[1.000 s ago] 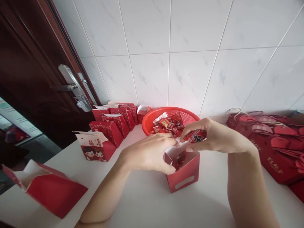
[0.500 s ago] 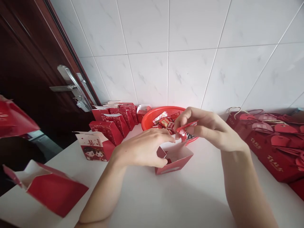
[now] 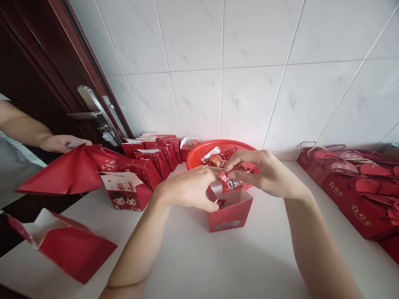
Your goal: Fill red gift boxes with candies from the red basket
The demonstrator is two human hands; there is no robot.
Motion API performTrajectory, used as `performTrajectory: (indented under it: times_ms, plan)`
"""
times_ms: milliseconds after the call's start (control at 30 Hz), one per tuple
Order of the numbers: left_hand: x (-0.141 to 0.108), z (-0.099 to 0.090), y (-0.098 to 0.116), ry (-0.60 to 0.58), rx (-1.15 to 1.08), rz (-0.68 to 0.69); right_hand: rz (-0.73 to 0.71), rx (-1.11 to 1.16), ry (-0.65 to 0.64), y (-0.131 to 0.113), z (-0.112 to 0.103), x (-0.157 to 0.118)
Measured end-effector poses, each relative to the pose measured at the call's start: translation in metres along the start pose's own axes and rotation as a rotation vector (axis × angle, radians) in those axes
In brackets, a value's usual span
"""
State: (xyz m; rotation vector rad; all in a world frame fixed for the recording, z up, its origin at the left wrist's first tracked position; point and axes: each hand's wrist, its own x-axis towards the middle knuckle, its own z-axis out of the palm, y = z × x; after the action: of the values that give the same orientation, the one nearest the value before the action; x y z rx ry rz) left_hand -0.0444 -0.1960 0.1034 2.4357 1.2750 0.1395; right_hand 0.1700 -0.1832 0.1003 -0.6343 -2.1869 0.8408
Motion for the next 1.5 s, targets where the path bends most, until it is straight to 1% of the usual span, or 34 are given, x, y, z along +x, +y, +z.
performTrajectory:
  times_ms: [33,67,167,233,433,633,800,900,1033,1133,1267,1333,1433,1500]
  plan:
    - [0.000,0.000,0.000,-0.011,-0.003,-0.012,0.004,-0.015,0.016,0.000,0.000,0.000]
    - [0.000,0.000,-0.001,-0.020,-0.012,-0.014,0.008,-0.034,0.000,-0.001,0.000,-0.001]
    - [0.002,-0.001,-0.003,-0.010,-0.037,0.030,0.026,-0.108,-0.131,-0.002,-0.003,-0.003]
    - [0.002,0.000,-0.005,-0.005,-0.049,0.051,0.041,-0.145,-0.161,-0.003,-0.005,-0.004]
    - [0.003,0.002,-0.012,-0.001,-0.065,0.017,0.017,-0.165,-0.087,-0.006,-0.008,-0.007]
    - [0.008,-0.001,-0.015,-0.008,-0.110,0.047,0.041,-0.166,0.036,-0.008,-0.014,-0.011]
    - [0.017,-0.002,-0.026,0.041,-0.143,0.101,0.046,-0.131,0.121,-0.012,-0.027,-0.016]
    - [0.023,-0.001,-0.033,0.066,-0.160,0.092,0.073,-0.121,0.128,-0.005,-0.029,-0.019]
    - [0.032,0.002,-0.040,0.080,-0.204,0.103,0.212,-0.146,0.066,0.018,-0.019,-0.025]
    - [0.036,0.004,-0.043,0.075,-0.242,0.159,0.296,-0.177,0.052,0.037,-0.006,-0.032]
    - [0.038,0.004,-0.040,0.065,-0.274,0.255,0.283,-0.116,0.141,0.055,0.008,-0.037]
    - [0.037,0.003,-0.038,0.074,-0.292,0.272,0.270,-0.097,0.174,0.059,0.012,-0.037]
    - [0.036,0.002,-0.035,0.054,-0.290,0.231,0.265,-0.130,0.190,0.061,0.017,-0.036]
    - [0.036,0.002,-0.034,0.008,-0.211,0.169,0.259,-0.161,0.208,0.061,0.019,-0.036]
